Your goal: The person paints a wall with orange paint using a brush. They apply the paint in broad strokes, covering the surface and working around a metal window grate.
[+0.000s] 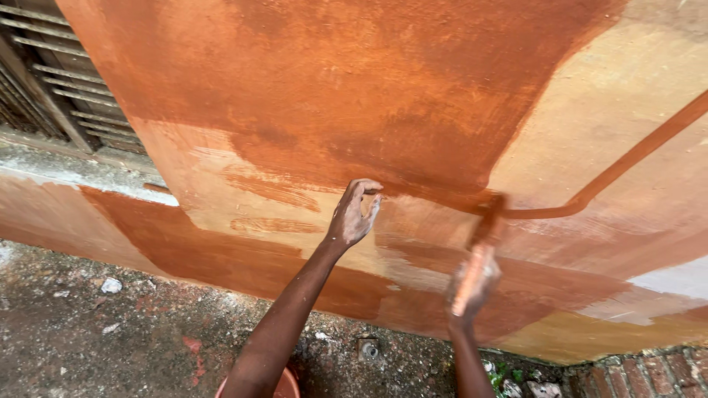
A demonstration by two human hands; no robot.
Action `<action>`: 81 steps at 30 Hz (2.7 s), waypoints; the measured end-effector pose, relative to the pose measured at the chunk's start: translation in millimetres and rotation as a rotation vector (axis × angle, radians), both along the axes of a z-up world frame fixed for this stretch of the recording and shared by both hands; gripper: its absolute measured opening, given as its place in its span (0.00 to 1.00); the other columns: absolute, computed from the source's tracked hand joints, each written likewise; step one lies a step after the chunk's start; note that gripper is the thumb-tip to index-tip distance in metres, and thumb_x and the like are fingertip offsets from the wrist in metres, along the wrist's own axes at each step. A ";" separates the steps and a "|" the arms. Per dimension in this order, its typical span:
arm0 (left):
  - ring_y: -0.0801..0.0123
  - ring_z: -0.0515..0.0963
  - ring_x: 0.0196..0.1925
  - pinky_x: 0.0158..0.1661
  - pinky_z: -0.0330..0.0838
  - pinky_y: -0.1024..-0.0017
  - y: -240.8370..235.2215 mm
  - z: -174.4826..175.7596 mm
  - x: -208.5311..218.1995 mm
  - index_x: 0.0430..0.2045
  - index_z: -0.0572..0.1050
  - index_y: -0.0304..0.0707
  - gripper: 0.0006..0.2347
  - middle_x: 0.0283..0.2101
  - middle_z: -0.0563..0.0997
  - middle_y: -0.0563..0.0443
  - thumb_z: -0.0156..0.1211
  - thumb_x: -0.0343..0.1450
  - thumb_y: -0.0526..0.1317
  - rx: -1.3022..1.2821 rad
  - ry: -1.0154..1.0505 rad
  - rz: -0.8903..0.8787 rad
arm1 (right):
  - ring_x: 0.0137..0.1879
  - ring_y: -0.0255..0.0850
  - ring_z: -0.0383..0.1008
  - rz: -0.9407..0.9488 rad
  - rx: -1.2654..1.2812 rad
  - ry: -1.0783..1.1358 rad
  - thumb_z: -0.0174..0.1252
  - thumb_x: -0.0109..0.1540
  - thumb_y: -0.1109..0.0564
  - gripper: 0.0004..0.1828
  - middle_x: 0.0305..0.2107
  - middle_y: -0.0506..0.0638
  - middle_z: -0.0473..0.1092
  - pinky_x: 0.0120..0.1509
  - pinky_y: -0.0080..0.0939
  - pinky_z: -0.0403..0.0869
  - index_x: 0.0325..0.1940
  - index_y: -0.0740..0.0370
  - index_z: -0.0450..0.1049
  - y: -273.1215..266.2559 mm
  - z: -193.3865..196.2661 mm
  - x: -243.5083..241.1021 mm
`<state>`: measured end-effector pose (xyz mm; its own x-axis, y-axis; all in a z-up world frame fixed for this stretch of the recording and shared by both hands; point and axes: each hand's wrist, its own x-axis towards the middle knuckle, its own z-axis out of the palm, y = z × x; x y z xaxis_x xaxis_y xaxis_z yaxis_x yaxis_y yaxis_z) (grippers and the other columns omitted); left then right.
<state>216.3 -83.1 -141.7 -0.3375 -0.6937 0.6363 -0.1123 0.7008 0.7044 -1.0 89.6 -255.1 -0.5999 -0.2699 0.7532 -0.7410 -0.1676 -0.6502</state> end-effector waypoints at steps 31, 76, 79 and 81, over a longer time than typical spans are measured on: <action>0.54 0.78 0.55 0.56 0.72 0.62 73.6 26.0 -158.1 0.47 0.71 0.37 0.09 0.51 0.76 0.42 0.60 0.75 0.32 -0.187 0.177 -0.001 | 0.48 0.46 0.78 -0.051 0.283 0.286 0.58 0.69 0.55 0.30 0.60 0.63 0.67 0.52 0.40 0.77 0.73 0.65 0.58 85.1 7.6 -168.7; 0.58 0.76 0.59 0.58 0.73 0.56 42.4 83.7 -113.4 0.50 0.69 0.42 0.09 0.54 0.73 0.45 0.57 0.77 0.38 -0.296 0.034 -0.033 | 0.54 0.50 0.72 -0.159 0.177 0.425 0.55 0.66 0.62 0.29 0.52 0.65 0.67 0.56 0.56 0.78 0.72 0.63 0.59 78.8 101.6 -126.5; 0.60 0.77 0.58 0.59 0.73 0.57 45.4 90.3 -122.7 0.50 0.69 0.42 0.09 0.53 0.73 0.46 0.58 0.77 0.38 -0.321 0.041 -0.066 | 0.36 0.42 0.77 0.263 0.352 0.042 0.57 0.64 0.54 0.31 0.37 0.56 0.73 0.38 0.49 0.81 0.69 0.62 0.57 60.9 104.1 -91.7; 0.62 0.78 0.55 0.59 0.74 0.59 48.9 94.5 -126.8 0.50 0.69 0.42 0.09 0.53 0.73 0.47 0.57 0.78 0.39 -0.288 0.041 -0.123 | 0.40 0.46 0.80 0.201 0.350 0.431 0.57 0.63 0.54 0.31 0.39 0.54 0.74 0.40 0.51 0.80 0.68 0.61 0.56 55.9 112.0 -75.8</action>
